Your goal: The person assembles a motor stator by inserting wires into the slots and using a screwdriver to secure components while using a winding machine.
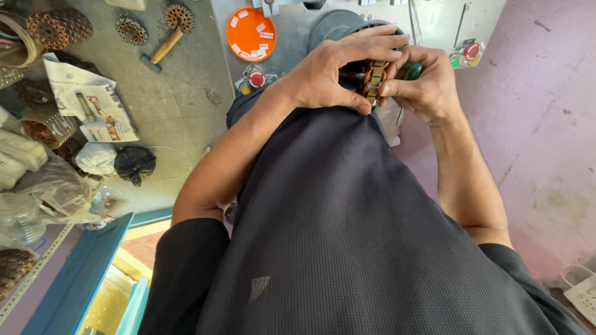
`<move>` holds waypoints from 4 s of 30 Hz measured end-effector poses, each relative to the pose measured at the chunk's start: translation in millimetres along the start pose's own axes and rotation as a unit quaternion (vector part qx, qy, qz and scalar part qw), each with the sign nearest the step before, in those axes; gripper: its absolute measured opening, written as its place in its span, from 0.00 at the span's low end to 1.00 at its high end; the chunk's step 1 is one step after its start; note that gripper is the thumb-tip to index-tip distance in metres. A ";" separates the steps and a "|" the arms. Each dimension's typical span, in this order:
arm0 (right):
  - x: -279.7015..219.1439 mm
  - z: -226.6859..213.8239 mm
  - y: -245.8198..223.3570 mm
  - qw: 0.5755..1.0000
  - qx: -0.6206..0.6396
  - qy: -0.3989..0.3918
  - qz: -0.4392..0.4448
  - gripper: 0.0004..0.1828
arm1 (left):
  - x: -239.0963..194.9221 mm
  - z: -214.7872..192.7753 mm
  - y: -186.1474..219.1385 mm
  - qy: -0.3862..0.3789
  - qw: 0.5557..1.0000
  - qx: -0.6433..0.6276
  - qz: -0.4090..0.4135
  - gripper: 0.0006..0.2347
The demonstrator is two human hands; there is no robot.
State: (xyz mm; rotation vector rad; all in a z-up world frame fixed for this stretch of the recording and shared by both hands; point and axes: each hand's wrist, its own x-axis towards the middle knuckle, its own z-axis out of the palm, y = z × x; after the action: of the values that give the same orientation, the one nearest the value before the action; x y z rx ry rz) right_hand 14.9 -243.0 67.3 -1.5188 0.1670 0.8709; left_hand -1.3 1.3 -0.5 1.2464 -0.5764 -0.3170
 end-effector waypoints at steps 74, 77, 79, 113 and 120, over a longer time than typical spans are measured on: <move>-47.8 38.2 47.2 0.917 0.038 0.194 -0.347 0.35 | 13.8 26.8 15.6 0.091 0.993 0.073 0.009 0.17; -46.7 45.1 54.3 0.901 0.035 0.207 -0.381 0.35 | 13.0 25.9 12.5 0.091 0.995 0.046 -0.008 0.17; -47.5 49.0 54.8 0.896 0.052 0.218 -0.384 0.35 | 14.6 25.6 9.5 0.085 0.996 0.024 -0.010 0.17; -60.9 92.4 42.9 0.646 -0.382 0.344 -0.564 0.39 | -8.0 10.0 -2.9 0.020 0.997 0.068 0.037 0.23; -49.9 92.6 40.8 0.631 -0.390 0.345 -0.575 0.38 | 0.3 -0.1 -7.2 -0.018 0.999 -0.024 0.027 0.16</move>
State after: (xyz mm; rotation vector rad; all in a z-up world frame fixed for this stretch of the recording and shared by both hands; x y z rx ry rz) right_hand -82.1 -185.9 74.6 -2.1944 -0.6923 -0.8528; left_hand -0.4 -1.0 -7.3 1.1782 -0.6293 -0.3080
